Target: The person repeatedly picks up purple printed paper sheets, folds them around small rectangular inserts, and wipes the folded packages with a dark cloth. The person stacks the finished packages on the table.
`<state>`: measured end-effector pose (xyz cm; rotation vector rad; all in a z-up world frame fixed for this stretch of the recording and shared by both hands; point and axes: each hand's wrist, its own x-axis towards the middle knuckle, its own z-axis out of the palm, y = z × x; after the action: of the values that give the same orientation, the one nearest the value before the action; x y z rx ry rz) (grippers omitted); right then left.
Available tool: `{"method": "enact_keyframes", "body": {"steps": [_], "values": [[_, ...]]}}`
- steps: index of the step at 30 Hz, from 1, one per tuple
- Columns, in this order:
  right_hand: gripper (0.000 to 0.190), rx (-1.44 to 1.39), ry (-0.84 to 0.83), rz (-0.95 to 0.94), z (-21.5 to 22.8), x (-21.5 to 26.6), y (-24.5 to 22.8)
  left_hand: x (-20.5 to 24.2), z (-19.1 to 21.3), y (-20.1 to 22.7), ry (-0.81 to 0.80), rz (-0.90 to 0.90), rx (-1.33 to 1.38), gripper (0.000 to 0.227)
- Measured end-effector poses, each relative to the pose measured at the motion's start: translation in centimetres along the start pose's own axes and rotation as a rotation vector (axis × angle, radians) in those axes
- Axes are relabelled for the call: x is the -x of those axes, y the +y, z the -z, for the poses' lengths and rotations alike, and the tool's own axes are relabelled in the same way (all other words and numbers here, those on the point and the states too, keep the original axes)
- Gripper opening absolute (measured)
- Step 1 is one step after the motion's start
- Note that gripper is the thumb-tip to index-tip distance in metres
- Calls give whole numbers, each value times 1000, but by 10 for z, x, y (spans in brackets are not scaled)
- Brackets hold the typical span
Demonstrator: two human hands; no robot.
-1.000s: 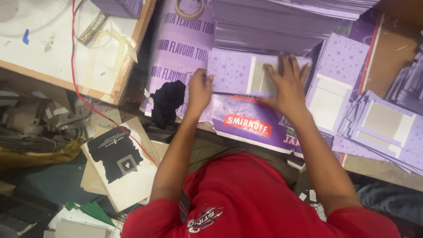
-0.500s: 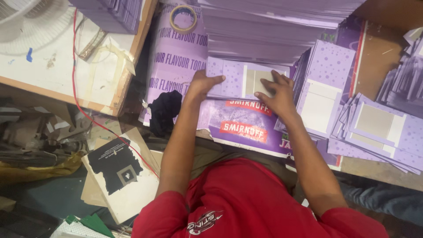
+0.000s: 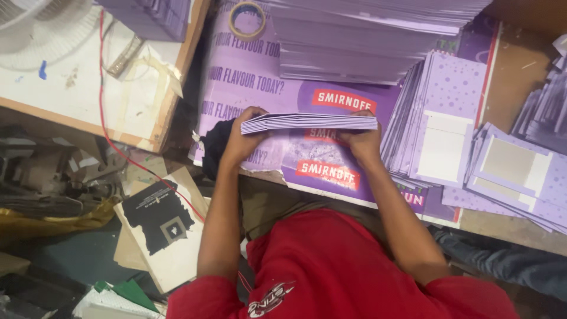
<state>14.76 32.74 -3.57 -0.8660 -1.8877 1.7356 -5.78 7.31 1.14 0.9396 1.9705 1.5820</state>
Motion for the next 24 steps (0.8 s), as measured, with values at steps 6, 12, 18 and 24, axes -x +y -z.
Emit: {"method": "enact_keyframes", "body": {"steps": [6,12,18,24], "values": [[66,-44,238,-114,0,3,-9,-23,-23,-1,244,79,-33,58],[75,569,274,-27,16,2,-37,-55,-74,-10,260,160,-579,78],[63,750,213,242,42,25,-62,-74,-83,-17,296,154,-637,91],[112,901,413,-335,123,32,-79,-73,-94,-18,405,288,-443,73]]}}
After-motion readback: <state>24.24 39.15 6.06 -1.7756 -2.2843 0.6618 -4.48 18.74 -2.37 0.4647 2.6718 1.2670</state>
